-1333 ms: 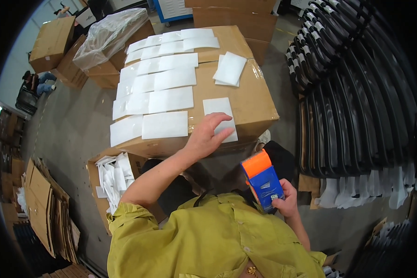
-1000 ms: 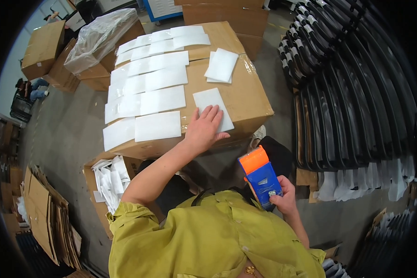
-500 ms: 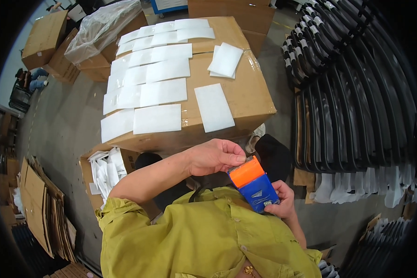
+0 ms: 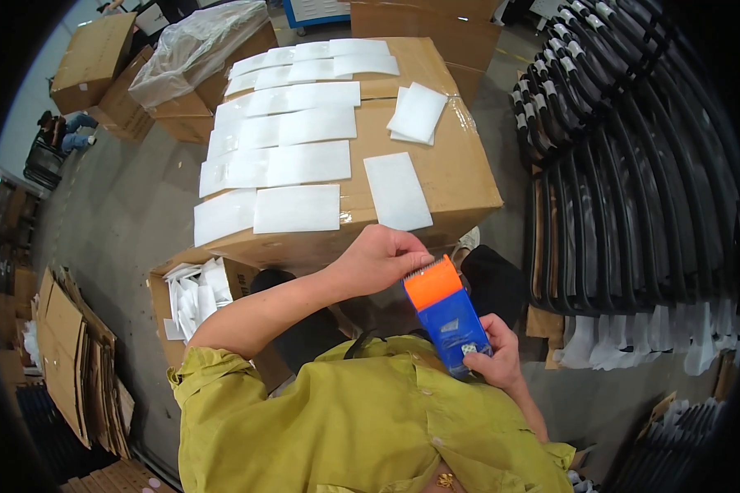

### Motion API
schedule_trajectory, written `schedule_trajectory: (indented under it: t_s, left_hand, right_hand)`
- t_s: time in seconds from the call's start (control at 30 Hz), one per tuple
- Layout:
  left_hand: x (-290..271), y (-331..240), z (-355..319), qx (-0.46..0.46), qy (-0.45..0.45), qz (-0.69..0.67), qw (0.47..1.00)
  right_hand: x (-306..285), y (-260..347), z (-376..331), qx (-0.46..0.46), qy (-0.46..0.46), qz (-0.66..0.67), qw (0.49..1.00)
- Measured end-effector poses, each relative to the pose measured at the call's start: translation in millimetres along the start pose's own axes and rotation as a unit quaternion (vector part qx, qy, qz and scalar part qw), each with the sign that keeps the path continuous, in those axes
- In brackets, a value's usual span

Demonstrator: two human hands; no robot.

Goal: Applying adhesive tape to foam pads and stacking them on a cardboard box.

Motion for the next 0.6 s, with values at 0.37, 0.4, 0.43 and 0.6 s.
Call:
schedule_trajectory:
  t_s: [0.37, 0.4, 0.43, 0.6]
  left_hand:
    - [-73.7, 11.5, 51.1, 0.17, -0.057, 0.342, 0.923]
    - [-72.1, 12.0, 54.4, 0.258, -0.064, 0.403, 0.876]
    - [-70.3, 17.2, 57.3, 0.259, -0.062, 0.404, 0.875]
    - [-71.4, 33.0, 68.7, 0.134, -0.079, 0.377, 0.913]
  right_hand:
    - [22.7, 7.5, 2.0, 0.055, -0.05, 0.038, 0.997]
    - [25.2, 7.7, 5.3, 0.055, -0.051, 0.039, 0.996]
    - [27.4, 8.4, 9.9, 0.054, -0.057, 0.052, 0.995]
    - [29.1, 16.4, 25.1, 0.062, -0.074, 0.073, 0.993]
Point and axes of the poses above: each hand's wrist, its own z-axis towards the middle knuckle, its own x-axis out of the palm, y = z × x, the point moved 3 cm from there along z, towards the middle knuckle, and after that the axes turned 14 degrees about x, right-handed, at the moved point
